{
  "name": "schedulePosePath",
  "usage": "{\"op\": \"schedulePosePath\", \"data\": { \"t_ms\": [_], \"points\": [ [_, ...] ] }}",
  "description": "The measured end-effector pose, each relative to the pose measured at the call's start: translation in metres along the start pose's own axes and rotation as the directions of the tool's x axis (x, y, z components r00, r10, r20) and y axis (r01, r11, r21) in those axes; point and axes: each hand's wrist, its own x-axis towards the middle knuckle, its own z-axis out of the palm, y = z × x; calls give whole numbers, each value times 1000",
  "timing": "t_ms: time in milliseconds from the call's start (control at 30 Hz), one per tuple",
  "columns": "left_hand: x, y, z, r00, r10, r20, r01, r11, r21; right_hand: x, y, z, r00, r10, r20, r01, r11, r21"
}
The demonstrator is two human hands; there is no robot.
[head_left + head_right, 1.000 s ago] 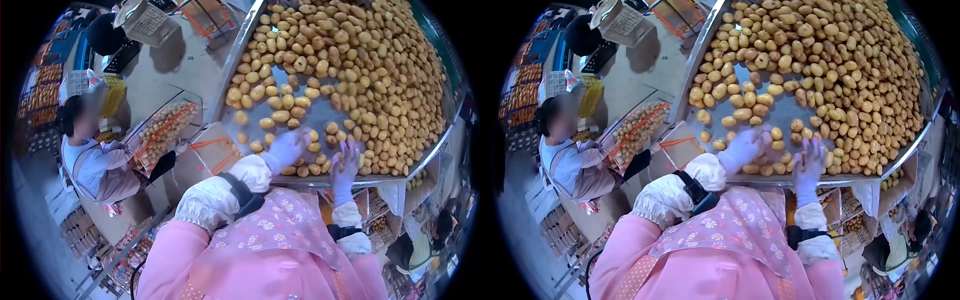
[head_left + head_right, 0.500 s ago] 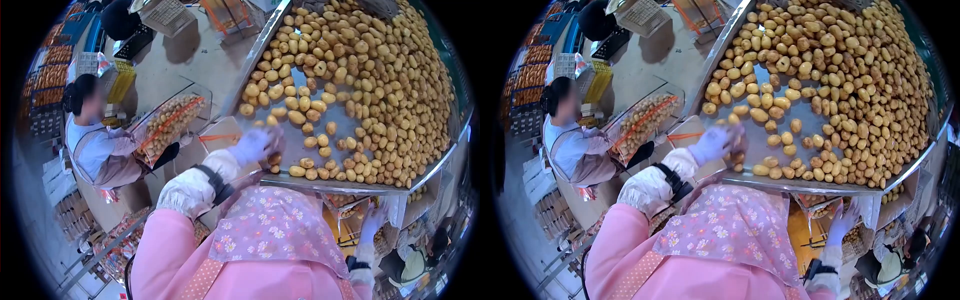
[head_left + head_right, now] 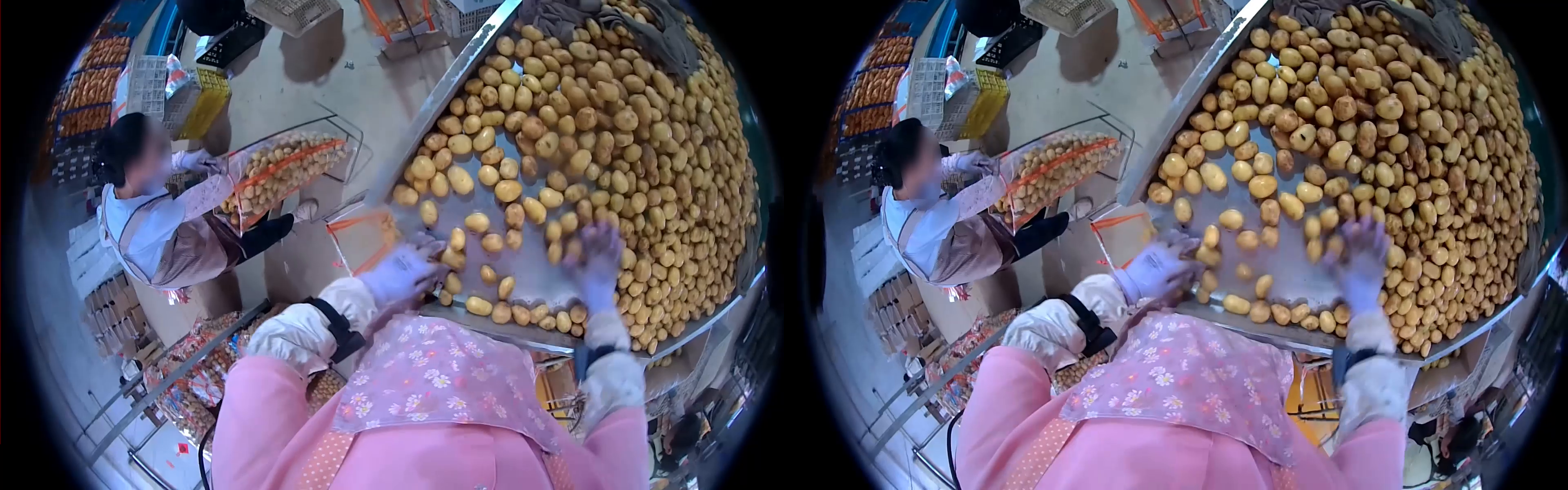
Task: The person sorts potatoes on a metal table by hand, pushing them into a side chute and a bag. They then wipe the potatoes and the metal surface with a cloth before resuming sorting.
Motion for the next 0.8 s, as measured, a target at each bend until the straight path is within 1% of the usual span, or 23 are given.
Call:
{"op": "schedulePosePath", "data": {
  "t_ms": [33,67,100,133,167,200,233,267,300,333,367,400,467,500,533,567,600,633,667,700,733,767,800],
  "points": [
    [4,1,-8,998,-27,51,28,999,-18,45,17,-7,989,80,-123,-82,996,-19],
    [24,-1,-11,993,-6,-117,3,1000,-21,94,1,-18,942,292,-163,-276,954,117],
    [53,-6,-15,958,16,-288,-21,1000,-14,135,-6,-6,928,280,-246,-299,953,-43],
    [87,-9,-25,933,-42,-359,63,997,47,167,-31,-3,872,391,-294,-403,915,22],
    [120,-11,-35,902,-91,-423,142,986,90,178,-53,4,901,415,-128,-423,905,-42],
    [150,-19,-39,831,-98,-547,135,990,28,176,-57,42,945,319,-80,-271,894,358],
    [179,-30,-35,779,-128,-614,169,986,9,162,-98,19,966,248,-69,-256,956,-145],
    [200,-32,-38,793,-152,-591,253,963,92,142,-119,6,985,171,8,-170,984,-53],
    [212,-30,-36,818,-183,-546,277,956,95,121,-135,-18,983,116,142,-118,993,1],
    [216,-29,-34,838,-215,-501,307,946,107,88,-133,-12,979,-8,205,11,1000,-12],
    [207,-26,-28,891,-174,-419,266,948,173,47,-118,5,985,-149,90,130,973,188],
    [190,-21,-20,935,-128,-330,216,945,245,18,-100,-7,988,-121,94,105,980,167],
    [158,-5,-8,962,-92,-256,129,982,134,-29,-63,-27,920,12,393,-162,922,351],
    [138,6,4,958,-55,-281,88,990,108,-46,-40,-39,888,213,408,-270,959,85],
    [122,31,6,977,-117,-181,142,981,131,-58,-26,-49,836,401,374,-358,916,-182],
    [104,43,19,990,-44,-133,61,990,125,-61,-26,-43,832,411,373,-367,911,-186],
    [93,58,23,998,56,3,-56,995,85,-59,-31,-27,814,548,193,-525,836,-160],
    [82,70,29,972,218,88,-217,976,-24,-58,-41,-12,745,667,13,-662,742,-102],
    [70,71,43,924,374,84,-369,927,-67,-56,-63,-1,825,563,-42,-561,810,-173],
    [62,69,46,920,383,83,-377,923,-79,-44,-93,-9,798,583,150,-550,808,-211],
    [57,61,44,915,394,82,-388,918,-84,-50,-95,-15,798,586,142,-555,805,-208],
    [55,54,35,938,335,85,-338,941,15,-59,-98,-19,913,268,308,-279,960,-6],
    [48,49,22,959,272,86,-280,954,104,-69,-98,-22,912,-102,397,5,971,239]
  ]
}}
